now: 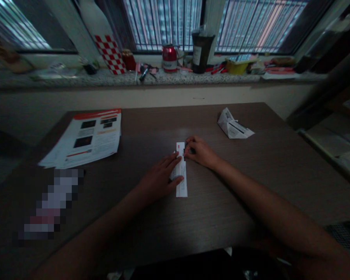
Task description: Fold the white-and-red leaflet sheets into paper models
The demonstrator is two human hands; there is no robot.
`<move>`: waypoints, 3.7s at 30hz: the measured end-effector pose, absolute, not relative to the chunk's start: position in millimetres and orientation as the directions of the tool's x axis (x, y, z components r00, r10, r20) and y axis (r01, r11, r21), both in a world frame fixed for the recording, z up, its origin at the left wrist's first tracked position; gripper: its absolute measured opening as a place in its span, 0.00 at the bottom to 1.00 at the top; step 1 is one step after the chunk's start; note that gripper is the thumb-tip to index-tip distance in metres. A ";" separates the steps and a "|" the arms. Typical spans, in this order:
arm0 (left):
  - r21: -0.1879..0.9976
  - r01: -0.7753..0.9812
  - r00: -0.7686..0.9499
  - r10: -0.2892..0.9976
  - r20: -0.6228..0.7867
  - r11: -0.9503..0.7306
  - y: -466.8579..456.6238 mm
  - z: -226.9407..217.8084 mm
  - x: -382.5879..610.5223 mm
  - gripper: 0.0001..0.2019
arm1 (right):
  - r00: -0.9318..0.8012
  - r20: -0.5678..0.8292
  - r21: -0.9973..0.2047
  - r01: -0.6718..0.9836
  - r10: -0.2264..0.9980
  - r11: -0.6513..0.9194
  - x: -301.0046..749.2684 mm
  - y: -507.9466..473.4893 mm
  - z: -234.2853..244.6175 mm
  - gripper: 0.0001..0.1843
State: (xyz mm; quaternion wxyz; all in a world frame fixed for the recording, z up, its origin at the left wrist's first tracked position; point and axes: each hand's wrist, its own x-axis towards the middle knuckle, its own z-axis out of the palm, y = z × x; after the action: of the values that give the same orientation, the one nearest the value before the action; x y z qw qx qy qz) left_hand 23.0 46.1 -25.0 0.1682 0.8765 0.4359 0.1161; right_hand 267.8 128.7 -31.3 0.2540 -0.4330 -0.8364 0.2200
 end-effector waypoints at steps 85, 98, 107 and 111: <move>0.300 0.739 0.603 0.791 0.102 -0.603 43.6 -34.5 24.6 0.32 | -0.698 0.139 -0.361 0.625 0.702 0.692 278.7 -27.3 -26.2 0.26; 0.200 0.744 0.608 0.770 0.194 -0.638 42.7 -30.9 15.0 0.33 | -0.727 0.092 -0.450 0.579 0.681 0.679 272.5 -24.7 -17.3 0.27; 0.276 0.736 0.599 0.785 0.159 -0.618 47.0 -24.5 12.0 0.31 | -0.738 0.114 -0.506 0.533 0.666 0.678 266.3 -16.8 -14.0 0.24; 0.279 0.696 0.655 0.744 0.131 -0.662 51.4 -28.6 6.0 0.22 | -0.707 0.120 -0.499 0.564 0.697 0.658 273.9 -4.5 -13.2 0.24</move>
State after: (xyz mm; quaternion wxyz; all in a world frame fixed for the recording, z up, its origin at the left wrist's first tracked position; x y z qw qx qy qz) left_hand 6.0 51.4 -28.6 0.1025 0.9039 0.3983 0.1176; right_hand 273.9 -4.5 -13.2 0.1524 -0.3509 -0.8978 0.2182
